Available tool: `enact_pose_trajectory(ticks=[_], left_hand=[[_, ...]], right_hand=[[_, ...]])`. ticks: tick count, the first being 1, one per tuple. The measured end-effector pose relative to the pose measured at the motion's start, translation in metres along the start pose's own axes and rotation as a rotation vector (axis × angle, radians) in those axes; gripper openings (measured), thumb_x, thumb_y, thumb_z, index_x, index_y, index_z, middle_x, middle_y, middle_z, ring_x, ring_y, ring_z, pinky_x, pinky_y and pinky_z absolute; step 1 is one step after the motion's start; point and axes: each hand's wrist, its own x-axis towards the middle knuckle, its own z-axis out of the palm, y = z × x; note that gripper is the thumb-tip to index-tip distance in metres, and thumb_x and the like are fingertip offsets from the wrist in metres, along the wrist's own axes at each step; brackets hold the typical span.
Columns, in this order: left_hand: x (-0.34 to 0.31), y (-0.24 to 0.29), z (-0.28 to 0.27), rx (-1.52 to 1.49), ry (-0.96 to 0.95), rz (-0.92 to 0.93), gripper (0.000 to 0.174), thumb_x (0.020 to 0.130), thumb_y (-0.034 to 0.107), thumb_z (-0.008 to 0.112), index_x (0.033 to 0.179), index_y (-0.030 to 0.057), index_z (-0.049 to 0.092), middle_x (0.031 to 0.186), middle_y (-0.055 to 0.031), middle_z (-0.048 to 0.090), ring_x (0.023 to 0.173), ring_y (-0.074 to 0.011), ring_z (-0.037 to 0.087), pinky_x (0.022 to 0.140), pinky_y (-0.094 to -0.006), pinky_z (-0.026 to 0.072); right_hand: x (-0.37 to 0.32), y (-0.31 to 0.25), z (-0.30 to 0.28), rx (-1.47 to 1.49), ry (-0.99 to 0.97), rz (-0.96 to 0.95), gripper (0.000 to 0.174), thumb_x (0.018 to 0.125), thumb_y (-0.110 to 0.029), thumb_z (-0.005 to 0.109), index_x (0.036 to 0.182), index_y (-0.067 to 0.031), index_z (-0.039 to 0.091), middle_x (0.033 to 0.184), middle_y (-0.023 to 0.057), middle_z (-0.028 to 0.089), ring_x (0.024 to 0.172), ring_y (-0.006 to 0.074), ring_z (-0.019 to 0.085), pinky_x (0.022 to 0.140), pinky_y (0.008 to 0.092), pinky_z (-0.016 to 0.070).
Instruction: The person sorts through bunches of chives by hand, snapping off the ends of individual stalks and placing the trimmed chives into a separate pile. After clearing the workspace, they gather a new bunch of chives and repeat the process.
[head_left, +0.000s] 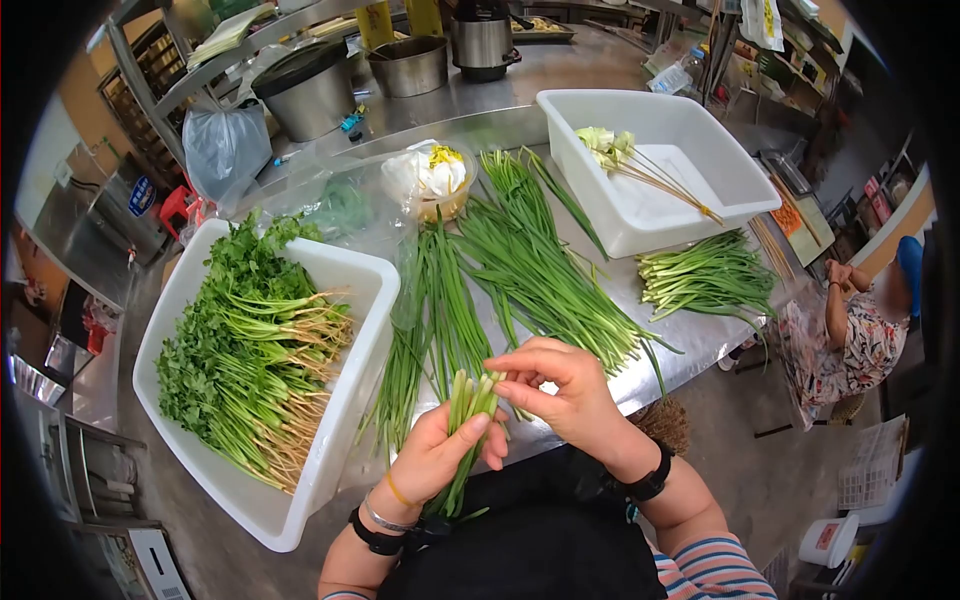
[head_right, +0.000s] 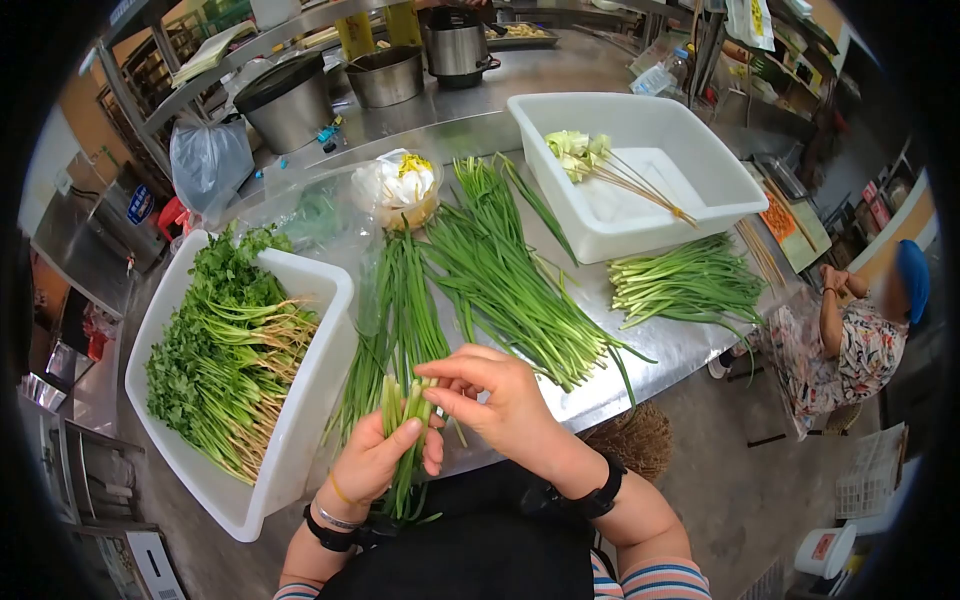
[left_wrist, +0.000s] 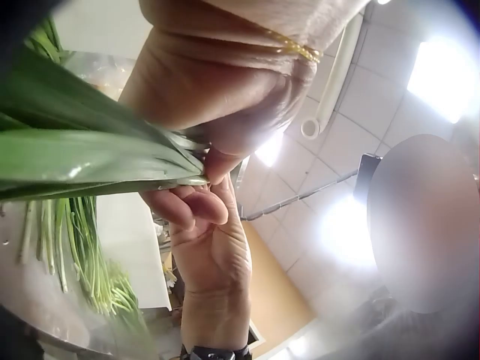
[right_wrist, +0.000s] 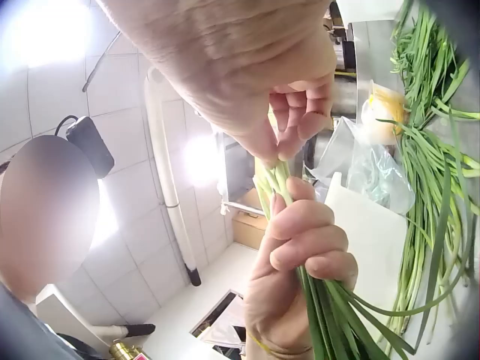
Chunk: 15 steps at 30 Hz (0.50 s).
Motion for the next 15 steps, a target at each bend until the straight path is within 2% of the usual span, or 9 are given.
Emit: enact_pose_trajectory(ticks=[4,7,9,13,15], left_hand=[[0.001,-0.001,0.003,-0.044,0.025,-0.013,0.027,0.099,0.021,0.042,0.112,-0.0022,0.050,0.084,-0.0087,0.060,0.070,-0.0137,0.058,0.066,-0.0249,0.0494],[0.003,-0.005,0.000,-0.004,0.026,0.042,0.028,0.099,0.021,0.042,0.114,-0.0012,0.050,0.085,-0.0092,0.060,0.070,-0.0140,0.059,0.067,-0.0255,0.0502],[0.005,-0.008,-0.001,0.087,-0.002,0.057,0.029,0.099,0.021,0.042,0.117,-0.0008,0.049,0.085,-0.0094,0.061,0.071,-0.0148,0.060,0.068,-0.0261,0.0508],[0.000,-0.001,0.001,0.068,-0.047,0.036,0.030,0.099,0.021,0.041,0.117,-0.0013,0.049,0.089,-0.0103,0.062,0.077,-0.0168,0.062,0.072,-0.0273,0.0520],[0.001,0.003,0.003,0.000,-0.083,-0.017,0.030,0.099,0.021,0.040,0.115,-0.0027,0.050,0.094,-0.0121,0.063,0.083,-0.0188,0.064,0.076,-0.0288,0.0528]], right_hand=[[-0.002,-0.001,0.003,0.021,0.013,-0.024,0.021,0.080,-0.005,0.067,0.101,-0.0007,0.065,0.082,0.0044,0.058,0.069,0.0087,0.057,0.060,0.0215,0.0467],[-0.002,-0.005,0.007,0.141,0.062,0.058,0.020,0.082,-0.004,0.066,0.101,0.0008,0.064,0.084,0.0052,0.057,0.067,0.0092,0.059,0.058,0.0218,0.0470],[-0.001,-0.004,0.007,0.321,-0.070,0.167,0.015,0.084,-0.004,0.064,0.097,0.0026,0.063,0.086,0.0054,0.057,0.063,0.0095,0.059,0.057,0.0213,0.0467],[0.001,0.000,0.002,0.348,-0.131,0.152,0.011,0.086,-0.005,0.063,0.093,0.0040,0.062,0.086,0.0052,0.056,0.060,0.0096,0.059,0.055,0.0209,0.0464],[0.001,-0.003,0.001,0.402,-0.146,0.203,0.010,0.086,-0.004,0.062,0.091,0.0044,0.062,0.086,0.0048,0.055,0.061,0.0090,0.059,0.055,0.0207,0.0463]])
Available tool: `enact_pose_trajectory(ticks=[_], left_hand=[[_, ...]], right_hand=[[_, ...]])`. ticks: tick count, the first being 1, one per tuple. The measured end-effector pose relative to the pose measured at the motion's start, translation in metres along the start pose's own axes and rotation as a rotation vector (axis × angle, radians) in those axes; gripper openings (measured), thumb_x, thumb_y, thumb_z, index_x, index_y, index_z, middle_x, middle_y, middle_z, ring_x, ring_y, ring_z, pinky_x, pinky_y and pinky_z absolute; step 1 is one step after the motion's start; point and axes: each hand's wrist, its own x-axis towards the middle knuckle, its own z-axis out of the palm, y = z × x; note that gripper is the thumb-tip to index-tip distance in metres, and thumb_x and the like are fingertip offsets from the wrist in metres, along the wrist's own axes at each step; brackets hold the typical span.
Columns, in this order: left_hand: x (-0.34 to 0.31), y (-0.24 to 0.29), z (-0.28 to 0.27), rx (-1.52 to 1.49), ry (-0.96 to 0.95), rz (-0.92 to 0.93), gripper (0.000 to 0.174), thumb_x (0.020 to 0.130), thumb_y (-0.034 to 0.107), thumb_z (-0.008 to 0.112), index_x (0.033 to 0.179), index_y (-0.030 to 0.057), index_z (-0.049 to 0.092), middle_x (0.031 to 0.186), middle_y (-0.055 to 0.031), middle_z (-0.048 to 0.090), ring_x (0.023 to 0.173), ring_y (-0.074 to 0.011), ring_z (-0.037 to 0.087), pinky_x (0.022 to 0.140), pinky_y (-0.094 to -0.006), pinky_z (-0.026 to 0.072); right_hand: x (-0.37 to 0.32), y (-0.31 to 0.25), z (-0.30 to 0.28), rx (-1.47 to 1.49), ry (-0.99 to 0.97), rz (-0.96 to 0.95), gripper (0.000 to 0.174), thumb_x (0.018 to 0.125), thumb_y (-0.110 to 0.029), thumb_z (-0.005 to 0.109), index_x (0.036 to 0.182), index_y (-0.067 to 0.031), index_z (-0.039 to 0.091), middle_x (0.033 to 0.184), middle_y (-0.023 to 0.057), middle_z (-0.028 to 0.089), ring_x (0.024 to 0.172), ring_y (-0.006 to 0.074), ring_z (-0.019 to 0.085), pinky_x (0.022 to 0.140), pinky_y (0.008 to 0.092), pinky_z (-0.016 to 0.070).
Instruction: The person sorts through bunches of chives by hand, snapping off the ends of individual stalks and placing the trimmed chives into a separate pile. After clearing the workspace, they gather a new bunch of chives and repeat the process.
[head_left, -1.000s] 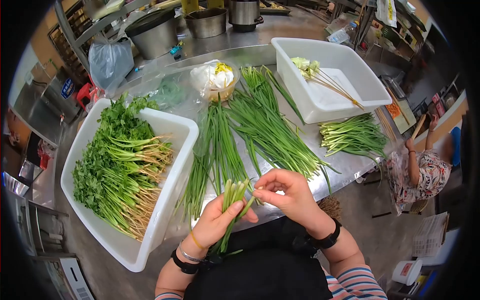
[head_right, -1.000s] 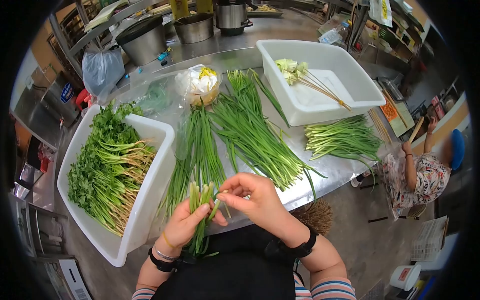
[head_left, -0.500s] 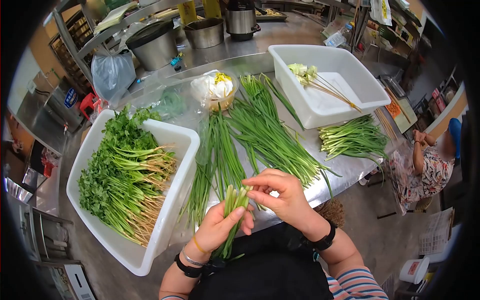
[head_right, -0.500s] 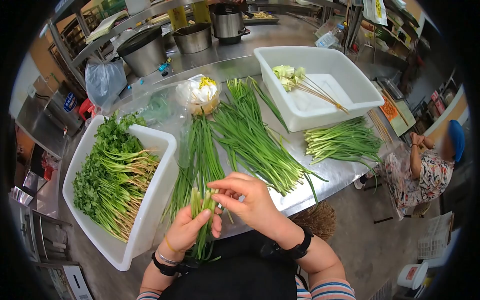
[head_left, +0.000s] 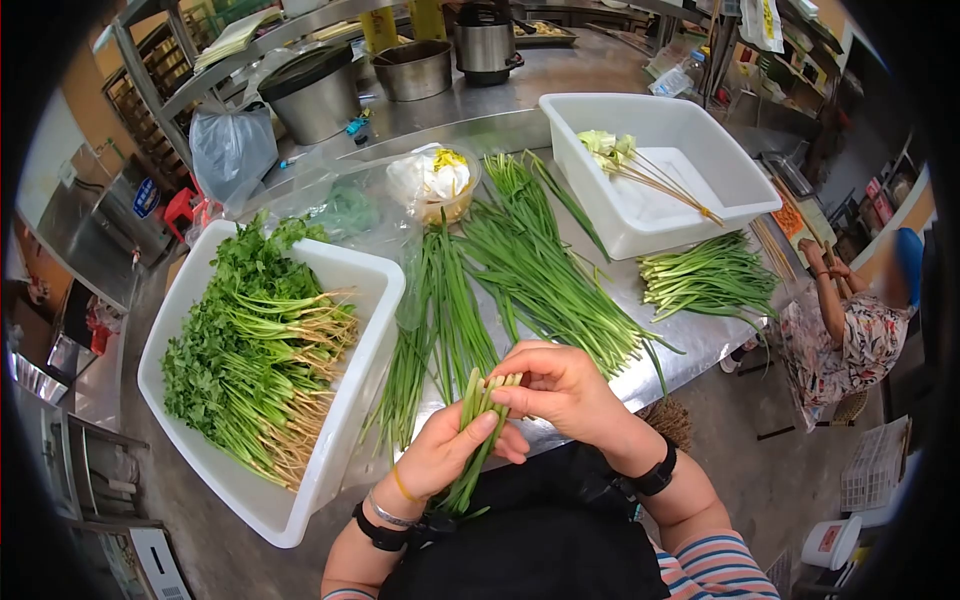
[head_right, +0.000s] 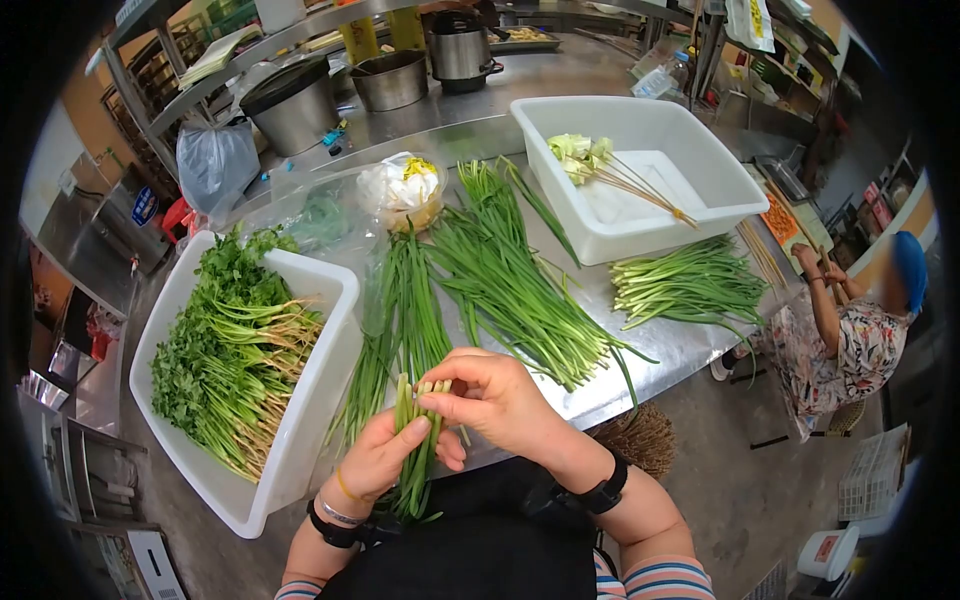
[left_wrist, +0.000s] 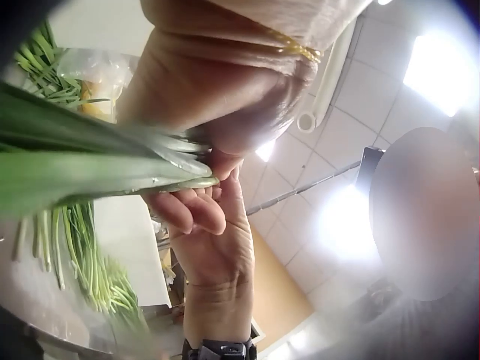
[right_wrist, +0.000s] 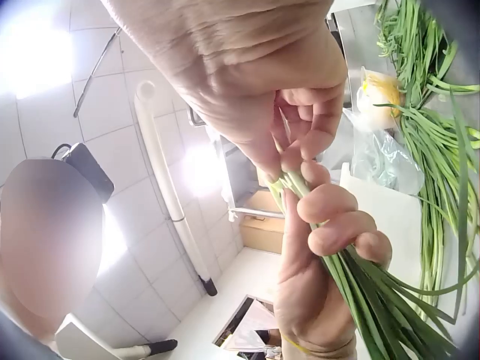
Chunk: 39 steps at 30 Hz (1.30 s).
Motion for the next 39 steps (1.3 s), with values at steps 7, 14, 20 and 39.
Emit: enact_pose_trajectory(ticks=[7,14,20,39], left_hand=[[0.002,0.003,-0.001,0.018,-0.023,-0.050,0.032,0.100,0.022,0.039,0.113,-0.0045,0.051,0.096,-0.0133,0.063,0.086,-0.0199,0.064,0.081,-0.0313,0.0525],[0.002,0.000,-0.002,0.025,-0.128,-0.074,0.034,0.100,0.024,0.038,0.115,-0.0041,0.050,0.094,-0.0131,0.063,0.085,-0.0191,0.064,0.079,-0.0288,0.0507],[0.002,-0.004,-0.005,-0.058,-0.204,-0.098,0.032,0.099,0.024,0.040,0.113,-0.0025,0.051,0.085,-0.0081,0.060,0.074,-0.0144,0.060,0.071,-0.0264,0.0490],[-0.017,0.079,-0.048,-0.727,0.299,0.809,0.020,0.100,0.022,0.039,0.098,0.0061,0.049,0.076,0.0022,0.041,0.065,-0.0076,0.041,0.068,-0.0235,0.0422]], right_hand=[[-0.001,0.003,0.004,-0.014,0.030,-0.085,0.011,0.087,-0.005,0.062,0.091,0.0049,0.059,0.083,0.0043,0.055,0.058,0.0082,0.058,0.052,0.0207,0.0463],[-0.001,0.008,0.000,0.056,-0.007,0.022,0.017,0.089,-0.010,0.060,0.099,0.0033,0.056,0.083,0.0036,0.055,0.056,0.0069,0.055,0.048,0.0188,0.0438],[0.007,0.002,-0.004,-0.110,-0.089,-0.114,0.024,0.088,-0.012,0.062,0.109,-0.0012,0.057,0.091,0.0016,0.058,0.066,0.0075,0.057,0.055,0.0201,0.0454],[-0.067,0.037,-0.047,0.039,-0.162,0.387,0.024,0.094,-0.019,0.053,0.108,-0.0013,0.060,0.067,-0.0037,0.051,0.054,0.0018,0.042,0.048,0.0163,0.0314]])
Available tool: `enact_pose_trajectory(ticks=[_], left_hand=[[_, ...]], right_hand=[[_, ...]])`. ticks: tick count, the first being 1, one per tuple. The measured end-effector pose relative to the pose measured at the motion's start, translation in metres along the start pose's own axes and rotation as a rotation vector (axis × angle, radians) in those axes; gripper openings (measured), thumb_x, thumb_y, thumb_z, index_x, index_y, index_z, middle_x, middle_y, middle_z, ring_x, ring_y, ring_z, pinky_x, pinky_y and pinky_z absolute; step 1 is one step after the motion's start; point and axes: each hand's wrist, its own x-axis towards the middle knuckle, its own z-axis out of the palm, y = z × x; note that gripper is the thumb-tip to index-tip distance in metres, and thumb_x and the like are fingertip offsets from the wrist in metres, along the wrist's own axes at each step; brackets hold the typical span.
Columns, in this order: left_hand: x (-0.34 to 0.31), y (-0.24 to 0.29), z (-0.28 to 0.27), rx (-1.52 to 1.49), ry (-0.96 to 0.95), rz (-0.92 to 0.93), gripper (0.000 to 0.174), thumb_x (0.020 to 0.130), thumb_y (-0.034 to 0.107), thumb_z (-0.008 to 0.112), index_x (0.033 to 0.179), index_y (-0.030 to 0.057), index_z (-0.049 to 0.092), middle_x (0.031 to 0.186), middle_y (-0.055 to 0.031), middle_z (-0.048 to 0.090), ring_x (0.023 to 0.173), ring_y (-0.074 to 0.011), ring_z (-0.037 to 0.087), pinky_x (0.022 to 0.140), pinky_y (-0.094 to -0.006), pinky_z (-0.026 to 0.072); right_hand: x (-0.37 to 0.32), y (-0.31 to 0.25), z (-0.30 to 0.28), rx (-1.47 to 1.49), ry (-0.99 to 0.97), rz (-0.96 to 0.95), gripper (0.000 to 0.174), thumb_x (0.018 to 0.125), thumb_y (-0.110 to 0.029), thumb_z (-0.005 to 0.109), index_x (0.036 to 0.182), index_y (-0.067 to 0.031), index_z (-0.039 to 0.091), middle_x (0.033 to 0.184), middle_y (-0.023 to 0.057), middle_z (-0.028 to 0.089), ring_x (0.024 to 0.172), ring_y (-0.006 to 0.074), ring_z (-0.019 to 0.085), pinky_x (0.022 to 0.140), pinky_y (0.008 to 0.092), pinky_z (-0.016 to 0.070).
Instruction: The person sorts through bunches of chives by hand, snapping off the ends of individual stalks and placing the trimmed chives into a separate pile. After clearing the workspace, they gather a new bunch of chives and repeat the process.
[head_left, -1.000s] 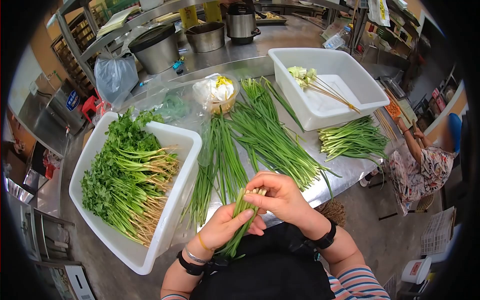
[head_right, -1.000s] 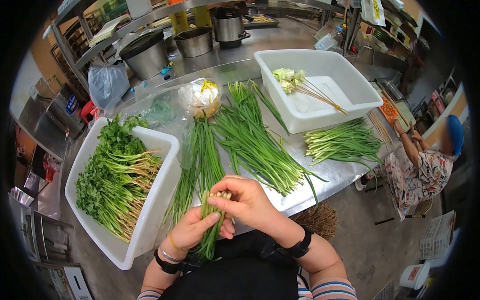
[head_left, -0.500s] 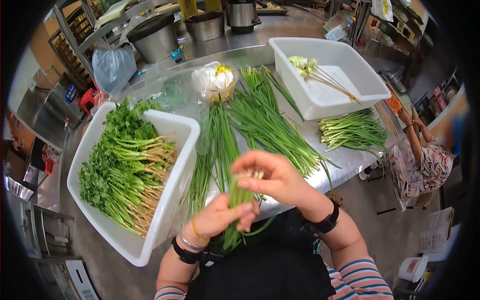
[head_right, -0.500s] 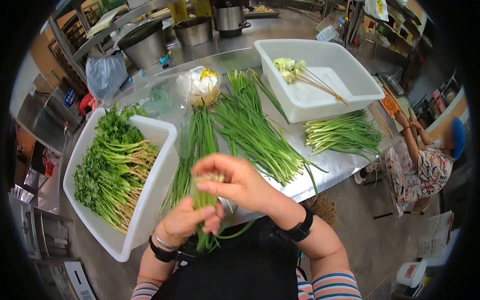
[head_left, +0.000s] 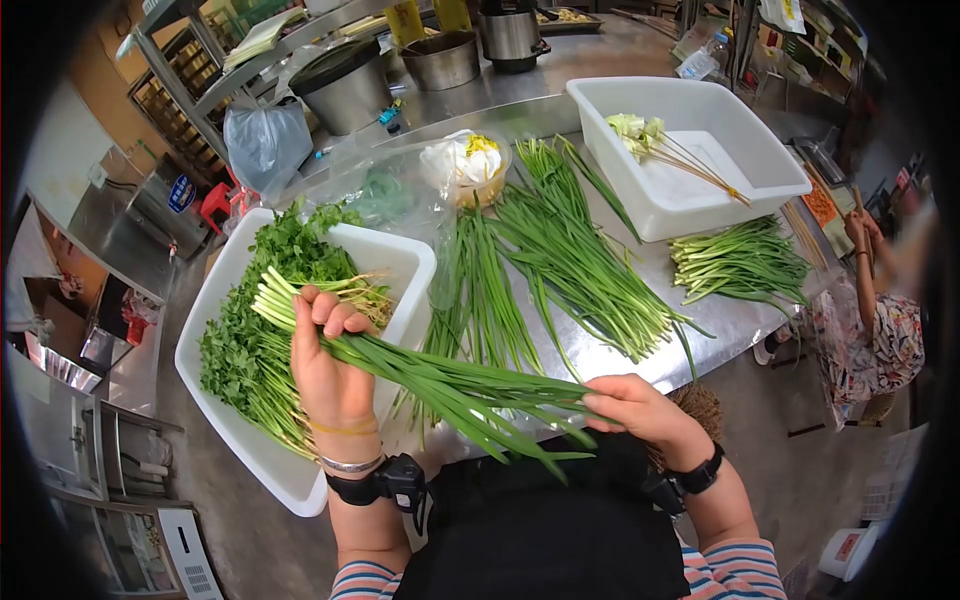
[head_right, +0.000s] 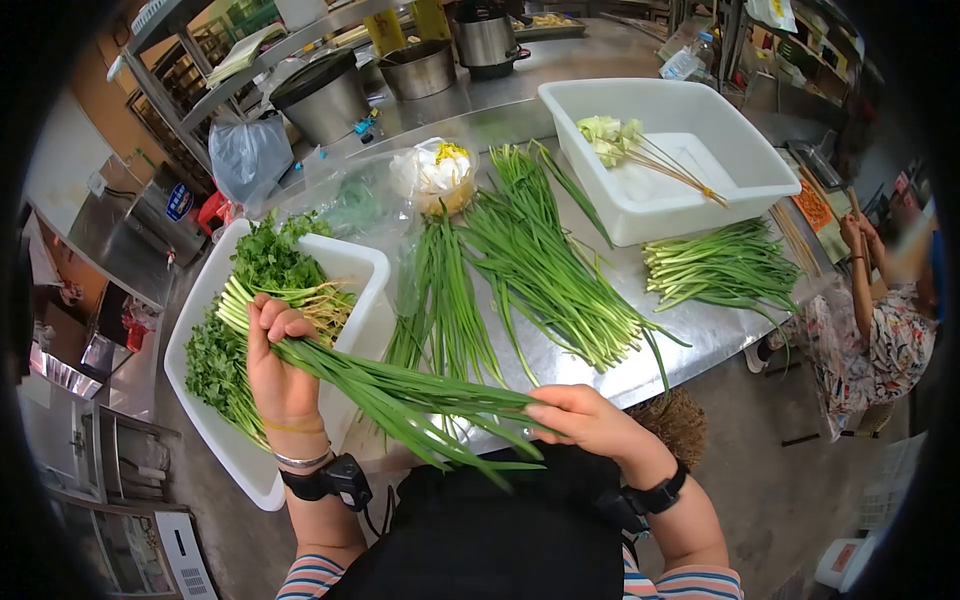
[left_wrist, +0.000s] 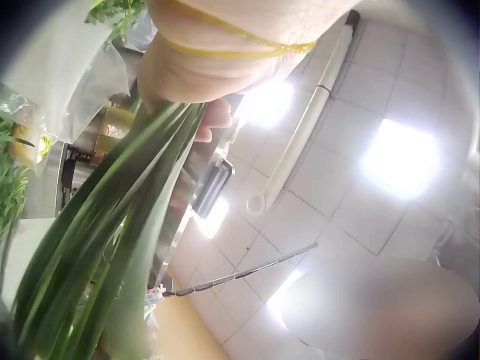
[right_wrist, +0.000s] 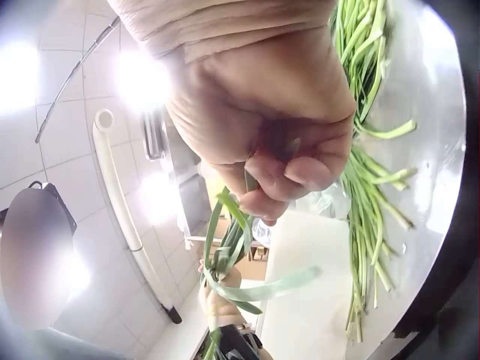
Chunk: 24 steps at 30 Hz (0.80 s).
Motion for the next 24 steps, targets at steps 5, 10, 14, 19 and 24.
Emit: enact_pose_trajectory(ticks=[5,10,14,19,24], left_hand=[[0.002,-0.004,-0.007,0.011,0.045,-0.020,0.018,0.100,0.025,0.040,0.098,0.0089,0.047,0.075,0.0037,0.039,0.063,-0.0066,0.038,0.063,-0.0223,0.0394],[0.004,-0.003,-0.015,-0.072,0.010,-0.072,0.017,0.100,0.024,0.040,0.098,0.0082,0.047,0.074,0.0031,0.038,0.062,-0.0067,0.037,0.060,-0.0215,0.0371],[-0.008,-0.003,0.007,0.350,-0.015,-0.126,0.016,0.100,0.020,0.040,0.099,0.0067,0.048,0.071,0.0034,0.037,0.053,-0.0064,0.035,0.050,-0.0200,0.0339],[-0.039,-0.027,0.034,1.138,-0.139,-0.462,0.021,0.097,0.021,0.045,0.093,0.0010,0.049,0.064,-0.0009,0.045,0.046,-0.0069,0.037,0.042,-0.0195,0.0306],[-0.047,-0.057,0.000,0.901,0.029,-0.533,0.022,0.097,0.023,0.046,0.094,0.0011,0.049,0.065,-0.0033,0.045,0.048,-0.0086,0.039,0.045,-0.0223,0.0339]], right_hand=[[-0.040,0.021,-0.019,0.153,0.243,0.060,0.023,0.095,-0.017,0.050,0.101,0.0021,0.061,0.061,-0.0040,0.045,0.054,0.0028,0.037,0.048,0.0178,0.0283],[-0.070,0.054,-0.038,0.113,0.397,0.046,0.024,0.095,-0.019,0.051,0.100,0.0014,0.062,0.058,-0.0044,0.045,0.048,0.0026,0.036,0.045,0.0177,0.0286],[-0.082,0.064,-0.045,0.036,0.431,0.147,0.020,0.092,-0.021,0.056,0.095,-0.0029,0.065,0.060,-0.0040,0.052,0.051,0.0018,0.043,0.046,0.0171,0.0315],[-0.064,0.056,-0.030,0.019,0.533,0.045,0.015,0.088,-0.017,0.062,0.094,-0.0029,0.064,0.063,-0.0036,0.054,0.054,0.0023,0.046,0.049,0.0173,0.0349],[-0.024,0.034,-0.019,-0.327,0.705,-0.162,0.014,0.082,-0.010,0.067,0.092,-0.0018,0.063,0.072,-0.0003,0.058,0.060,0.0057,0.052,0.055,0.0199,0.0423]])
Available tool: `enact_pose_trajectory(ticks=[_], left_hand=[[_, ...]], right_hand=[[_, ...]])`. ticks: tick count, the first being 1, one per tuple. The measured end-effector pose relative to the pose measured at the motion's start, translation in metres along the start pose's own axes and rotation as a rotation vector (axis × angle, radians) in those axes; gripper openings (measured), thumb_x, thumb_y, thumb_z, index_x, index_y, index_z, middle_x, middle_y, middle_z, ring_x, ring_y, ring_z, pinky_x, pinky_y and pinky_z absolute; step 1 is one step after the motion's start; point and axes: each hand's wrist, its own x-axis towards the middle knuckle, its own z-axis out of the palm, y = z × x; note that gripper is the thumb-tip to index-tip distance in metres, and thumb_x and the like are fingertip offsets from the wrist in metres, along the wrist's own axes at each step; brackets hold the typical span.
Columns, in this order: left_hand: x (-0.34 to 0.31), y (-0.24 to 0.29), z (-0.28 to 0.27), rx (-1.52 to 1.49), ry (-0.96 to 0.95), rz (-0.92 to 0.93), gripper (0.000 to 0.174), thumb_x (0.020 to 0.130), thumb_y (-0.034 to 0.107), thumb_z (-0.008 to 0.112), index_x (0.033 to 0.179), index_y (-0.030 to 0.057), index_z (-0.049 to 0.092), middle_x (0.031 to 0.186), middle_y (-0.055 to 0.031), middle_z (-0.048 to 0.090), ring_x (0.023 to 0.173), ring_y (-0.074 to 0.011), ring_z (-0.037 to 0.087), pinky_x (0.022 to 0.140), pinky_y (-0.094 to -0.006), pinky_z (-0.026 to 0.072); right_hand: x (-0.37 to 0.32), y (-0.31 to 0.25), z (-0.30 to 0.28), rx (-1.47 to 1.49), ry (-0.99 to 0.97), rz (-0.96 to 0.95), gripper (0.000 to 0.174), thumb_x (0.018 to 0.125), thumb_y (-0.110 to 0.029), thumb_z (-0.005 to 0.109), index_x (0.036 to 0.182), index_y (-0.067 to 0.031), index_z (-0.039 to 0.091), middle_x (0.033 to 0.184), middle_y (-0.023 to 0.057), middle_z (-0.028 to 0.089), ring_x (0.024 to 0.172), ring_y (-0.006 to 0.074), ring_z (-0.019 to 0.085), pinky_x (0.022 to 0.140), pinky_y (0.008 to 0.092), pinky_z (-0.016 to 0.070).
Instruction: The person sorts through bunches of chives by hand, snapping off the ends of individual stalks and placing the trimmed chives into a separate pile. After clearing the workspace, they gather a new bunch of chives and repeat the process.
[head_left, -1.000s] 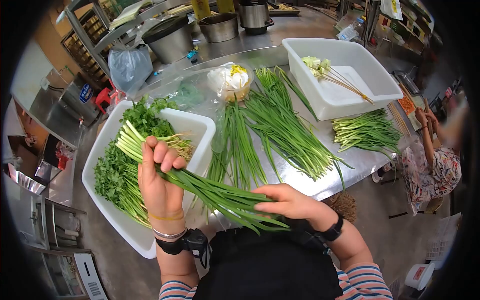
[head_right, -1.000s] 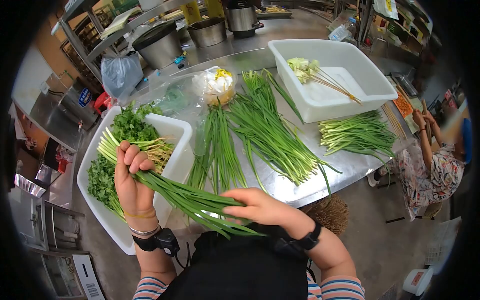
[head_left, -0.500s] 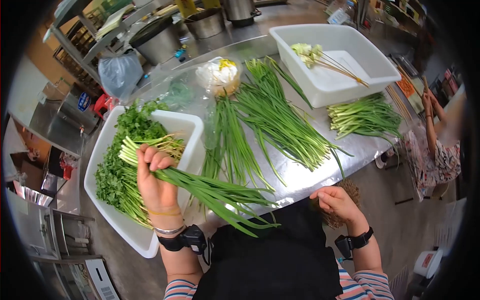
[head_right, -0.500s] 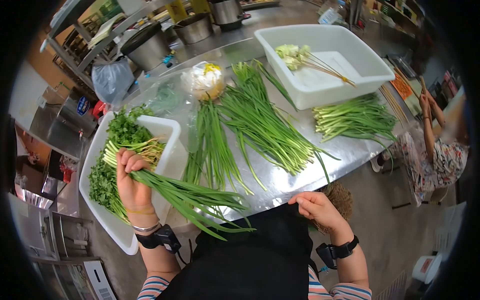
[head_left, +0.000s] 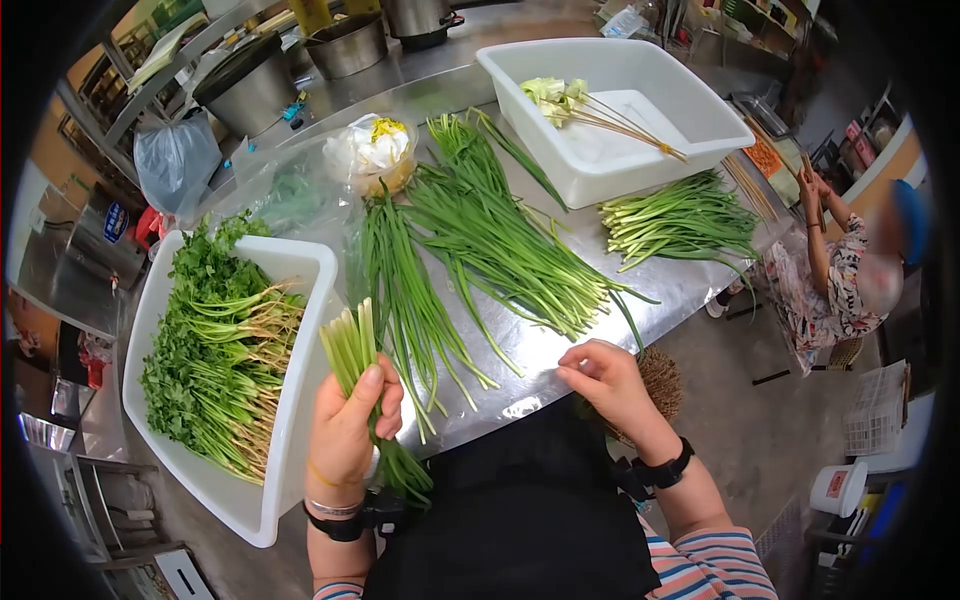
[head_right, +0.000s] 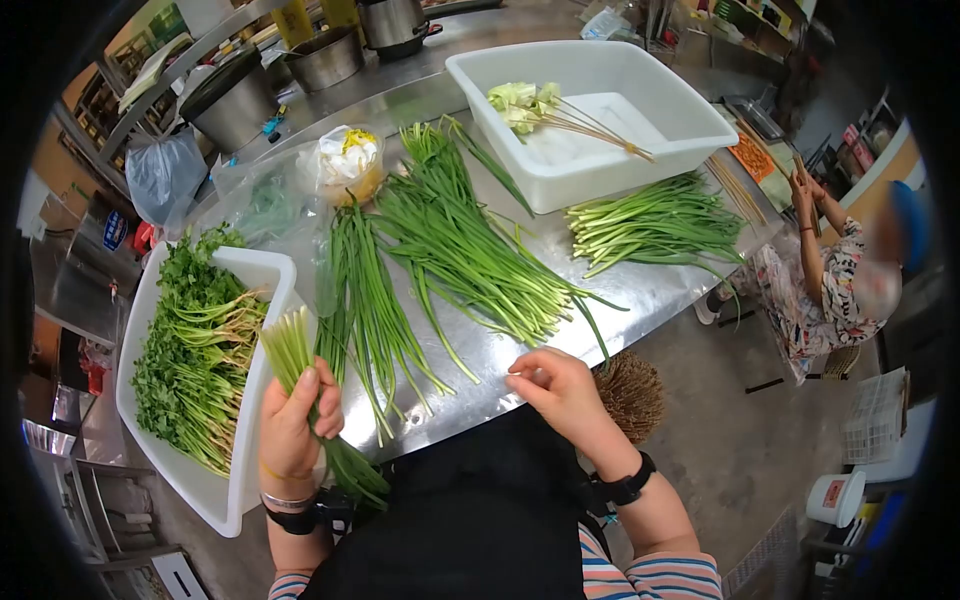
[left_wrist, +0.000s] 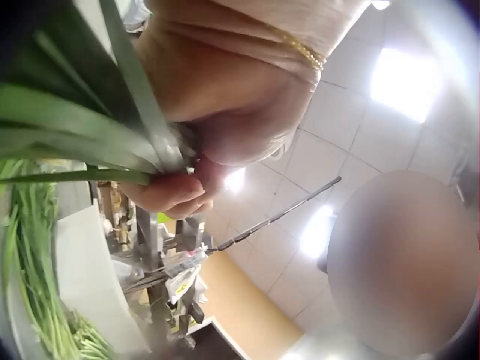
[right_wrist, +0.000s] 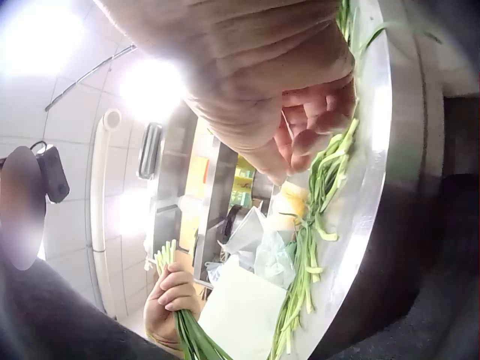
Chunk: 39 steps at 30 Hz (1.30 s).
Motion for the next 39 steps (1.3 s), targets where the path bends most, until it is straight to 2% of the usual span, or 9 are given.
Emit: enact_pose_trajectory(ticks=[5,9,12,15,21,24,30,34,39], left_hand=[[-0.003,-0.022,-0.010,-0.122,-0.013,-0.010,0.022,0.097,0.024,0.046,0.093,0.0021,0.048,0.065,-0.0029,0.045,0.048,-0.0088,0.040,0.045,-0.0226,0.0344],[-0.008,-0.024,-0.022,-0.148,0.026,0.000,0.022,0.097,0.024,0.046,0.093,0.0023,0.049,0.065,-0.0023,0.045,0.048,-0.0090,0.040,0.046,-0.0232,0.0350],[-0.008,-0.030,-0.033,-0.194,0.086,0.007,0.022,0.097,0.024,0.046,0.093,0.0027,0.049,0.065,-0.0021,0.045,0.049,-0.0089,0.040,0.047,-0.0231,0.0349],[-0.004,-0.034,-0.036,-0.224,0.095,0.023,0.021,0.097,0.024,0.045,0.093,0.0032,0.048,0.066,-0.0018,0.045,0.050,-0.0088,0.040,0.047,-0.0232,0.0352],[-0.005,-0.035,-0.031,-0.163,0.030,0.023,0.020,0.097,0.023,0.045,0.094,0.0031,0.048,0.067,-0.0020,0.045,0.051,-0.0091,0.041,0.049,-0.0239,0.0364],[-0.020,-0.023,-0.028,-0.108,0.087,0.114,0.019,0.096,0.018,0.045,0.088,0.0014,0.051,0.068,-0.0029,0.051,0.054,-0.0080,0.045,0.050,-0.0217,0.0384],[-0.031,0.007,-0.024,0.345,0.008,0.128,0.022,0.096,0.013,0.042,0.090,-0.0032,0.054,0.074,-0.0077,0.059,0.060,-0.0101,0.055,0.057,-0.0224,0.0448],[-0.003,-0.018,-0.016,0.176,-0.255,-0.021,0.028,0.099,0.019,0.042,0.105,-0.0049,0.054,0.095,-0.0146,0.065,0.089,-0.0208,0.065,0.078,-0.0314,0.0526],[0.000,-0.028,-0.002,-0.061,-0.318,-0.230,0.030,0.099,0.022,0.041,0.113,-0.0036,0.049,0.094,-0.0136,0.064,0.088,-0.0215,0.065,0.077,-0.0305,0.0527]], right_hand=[[0.029,-0.005,0.044,-0.693,-0.004,-0.361,0.017,0.076,-0.016,0.069,0.084,-0.0027,0.063,0.080,0.0114,0.060,0.069,0.0259,0.061,0.060,0.0340,0.0477],[0.042,0.002,0.054,-0.848,-0.038,-0.343,0.018,0.076,-0.017,0.068,0.086,-0.0028,0.063,0.084,0.0127,0.062,0.070,0.0283,0.061,0.060,0.0357,0.0476],[0.041,0.003,0.047,-0.034,-0.109,0.076,0.011,0.082,-0.012,0.065,0.088,-0.0029,0.062,0.085,0.0072,0.065,0.071,0.0122,0.061,0.058,0.0264,0.0464],[0.030,-0.008,0.036,0.447,-0.166,0.174,0.010,0.086,-0.011,0.063,0.091,-0.0023,0.061,0.084,0.0023,0.063,0.073,0.0072,0.058,0.062,0.0213,0.0443],[0.001,-0.037,0.025,0.477,-0.446,0.024,0.020,0.079,-0.002,0.067,0.099,-0.0024,0.064,0.087,0.0026,0.064,0.073,0.0094,0.058,0.066,0.0214,0.0457],[-0.002,-0.073,0.017,-0.120,-0.502,-0.271,0.017,0.077,0.001,0.064,0.093,-0.0024,0.066,0.082,0.0061,0.063,0.070,0.0141,0.059,0.060,0.0242,0.0461],[0.014,-0.098,0.003,0.141,-0.956,-0.396,0.010,0.081,-0.004,0.065,0.090,-0.0005,0.065,0.081,0.0075,0.063,0.072,0.0196,0.061,0.064,0.0281,0.0484],[0.031,-0.103,0.033,-0.037,-0.636,-0.142,0.010,0.083,-0.006,0.066,0.090,0.0005,0.065,0.075,0.0050,0.063,0.063,0.0100,0.058,0.057,0.0244,0.0474],[0.048,-0.093,0.058,0.293,-0.491,0.006,0.010,0.084,-0.007,0.065,0.088,0.0021,0.064,0.071,0.0033,0.062,0.059,0.0074,0.057,0.053,0.0207,0.0460]])
